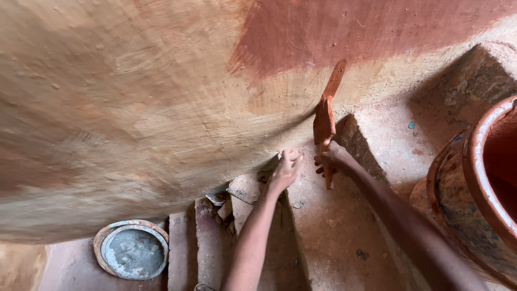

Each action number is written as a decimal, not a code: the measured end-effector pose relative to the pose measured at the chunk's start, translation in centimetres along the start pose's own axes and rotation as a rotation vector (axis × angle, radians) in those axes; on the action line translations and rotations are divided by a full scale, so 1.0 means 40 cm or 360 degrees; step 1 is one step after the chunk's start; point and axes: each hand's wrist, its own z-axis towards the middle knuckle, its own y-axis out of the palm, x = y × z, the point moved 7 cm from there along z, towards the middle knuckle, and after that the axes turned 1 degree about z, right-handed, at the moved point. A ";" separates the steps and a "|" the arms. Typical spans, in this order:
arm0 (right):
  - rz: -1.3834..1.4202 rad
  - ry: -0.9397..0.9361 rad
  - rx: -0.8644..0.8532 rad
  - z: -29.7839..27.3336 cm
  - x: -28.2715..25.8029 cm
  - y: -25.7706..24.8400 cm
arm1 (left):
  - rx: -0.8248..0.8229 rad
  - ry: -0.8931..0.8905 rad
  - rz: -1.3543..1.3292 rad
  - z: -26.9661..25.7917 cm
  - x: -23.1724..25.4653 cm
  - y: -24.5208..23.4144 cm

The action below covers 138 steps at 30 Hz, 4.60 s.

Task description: The person paints a wall with reddish-brown paint using a wide brush. They dip the brush into a bucket on the stairs and apply paint in broad strokes, covering a light green and white surface. The person occasionally steadies themselves by placing a hand on the wall.

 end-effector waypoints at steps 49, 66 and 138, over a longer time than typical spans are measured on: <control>0.1267 -0.0128 0.0965 -0.024 0.092 -0.034 | 0.1381 0.0444 0.0063 -0.008 -0.038 -0.152; 0.1258 -0.0108 0.0971 -0.095 0.065 -0.094 | 0.1273 0.0596 0.0139 -0.007 -0.016 -0.130; 0.1432 -0.0512 0.0915 -0.286 -0.167 -0.156 | 0.1029 0.0219 0.2661 0.043 0.592 -0.359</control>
